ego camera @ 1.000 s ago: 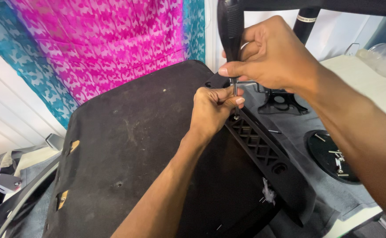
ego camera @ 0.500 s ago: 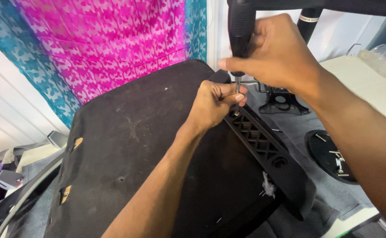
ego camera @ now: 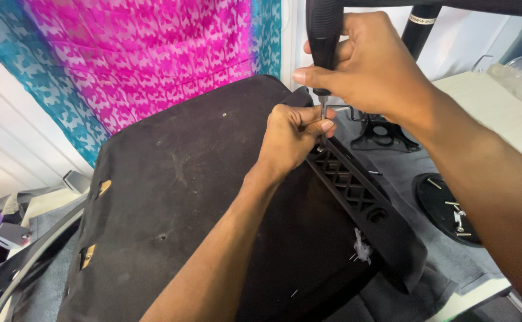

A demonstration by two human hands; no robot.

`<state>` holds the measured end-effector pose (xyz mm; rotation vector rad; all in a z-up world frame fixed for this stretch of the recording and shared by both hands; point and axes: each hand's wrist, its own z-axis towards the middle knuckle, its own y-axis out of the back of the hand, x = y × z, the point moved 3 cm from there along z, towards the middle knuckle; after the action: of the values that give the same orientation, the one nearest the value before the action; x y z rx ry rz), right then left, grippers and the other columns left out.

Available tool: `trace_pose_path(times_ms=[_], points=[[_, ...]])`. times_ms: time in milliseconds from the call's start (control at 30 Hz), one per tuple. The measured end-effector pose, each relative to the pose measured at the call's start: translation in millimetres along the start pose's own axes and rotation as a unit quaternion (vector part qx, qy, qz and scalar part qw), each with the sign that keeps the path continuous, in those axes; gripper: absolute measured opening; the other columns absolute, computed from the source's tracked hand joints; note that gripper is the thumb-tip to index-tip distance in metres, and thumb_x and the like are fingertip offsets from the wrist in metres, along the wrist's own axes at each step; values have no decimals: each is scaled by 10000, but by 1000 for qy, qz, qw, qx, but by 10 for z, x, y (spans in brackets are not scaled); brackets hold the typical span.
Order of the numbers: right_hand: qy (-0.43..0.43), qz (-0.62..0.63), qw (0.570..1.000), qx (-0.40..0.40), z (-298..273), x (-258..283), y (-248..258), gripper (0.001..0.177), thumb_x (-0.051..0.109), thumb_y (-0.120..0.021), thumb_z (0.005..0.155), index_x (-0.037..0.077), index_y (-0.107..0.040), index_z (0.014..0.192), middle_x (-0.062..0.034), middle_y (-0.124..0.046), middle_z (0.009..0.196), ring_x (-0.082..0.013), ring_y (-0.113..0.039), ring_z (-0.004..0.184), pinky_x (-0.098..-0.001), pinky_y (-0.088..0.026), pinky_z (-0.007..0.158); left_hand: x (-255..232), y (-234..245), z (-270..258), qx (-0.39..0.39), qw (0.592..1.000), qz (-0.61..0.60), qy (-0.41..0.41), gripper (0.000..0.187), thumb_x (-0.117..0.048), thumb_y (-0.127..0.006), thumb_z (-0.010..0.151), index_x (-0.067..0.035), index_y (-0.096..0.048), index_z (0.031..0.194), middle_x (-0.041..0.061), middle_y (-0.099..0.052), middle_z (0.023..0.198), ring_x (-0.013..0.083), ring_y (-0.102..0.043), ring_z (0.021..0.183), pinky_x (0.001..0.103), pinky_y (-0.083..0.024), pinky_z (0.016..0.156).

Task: The person attaches a black plastic frame to a chair seat using a screwdriver and screws. They align the frame, insert screws, and tighten them to secure the frame to the seat.

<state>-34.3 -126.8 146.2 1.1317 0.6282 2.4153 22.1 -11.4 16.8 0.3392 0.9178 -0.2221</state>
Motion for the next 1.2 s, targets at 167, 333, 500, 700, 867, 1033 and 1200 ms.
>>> trace_pose_path(times_ms=[167,333,500,700,867,1033,1200], points=[[-61,-161,985,-22,-21,-61,104,337,252,-921,795,-1,-700,815,-121,-683,603,-133,-658,500,-264,-482,469,14,37,19,17,999,-41,19,144,-29,-696,950,42,-774,1047,19,-745,784,49,-661,719,229,-565,678],[-33,-167,985,-16,26,-80,108,510,284,-988,730,-49,-608,662,-116,-658,570,-133,-662,494,-266,-494,459,62,-6,-25,-3,993,-108,52,176,-28,-707,932,49,-758,1082,7,-726,784,54,-662,725,242,-584,676],[-25,-221,975,-18,36,-55,78,472,290,-997,735,-21,-644,698,-128,-681,623,-151,-677,543,-279,-504,482,36,0,-89,-37,998,-45,9,222,-44,-749,925,50,-773,1125,32,-738,792,62,-651,746,240,-562,705],[-64,-134,989,-1,3,0,62,264,182,-908,752,22,-735,871,-99,-748,720,-120,-718,595,-260,-524,500,76,-52,-133,-80,994,-74,19,272,-62,-781,903,33,-757,1156,82,-804,932,78,-701,797,238,-595,761],[-18,-118,993,-6,-17,40,28,199,108,-866,808,15,-763,950,-95,-761,776,-123,-732,644,-259,-565,555,87,-21,-53,-33,997,-66,21,253,-34,-772,900,30,-762,1145,78,-799,935,66,-702,815,235,-592,774],[-45,3,998,47,23,-63,94,280,70,-815,833,-27,-711,1074,-137,-774,876,-138,-758,749,-275,-656,657,72,-18,-23,-43,997,-37,51,220,-19,-755,884,22,-772,1100,73,-803,859,69,-727,754,236,-601,726],[-79,29,994,74,64,-152,69,434,36,-779,829,-26,-637,1234,-161,-775,1034,-172,-782,904,-304,-663,776,9,-35,-83,-52,995,-80,26,236,-15,-785,873,35,-771,1103,68,-785,835,64,-688,735,238,-584,715]])
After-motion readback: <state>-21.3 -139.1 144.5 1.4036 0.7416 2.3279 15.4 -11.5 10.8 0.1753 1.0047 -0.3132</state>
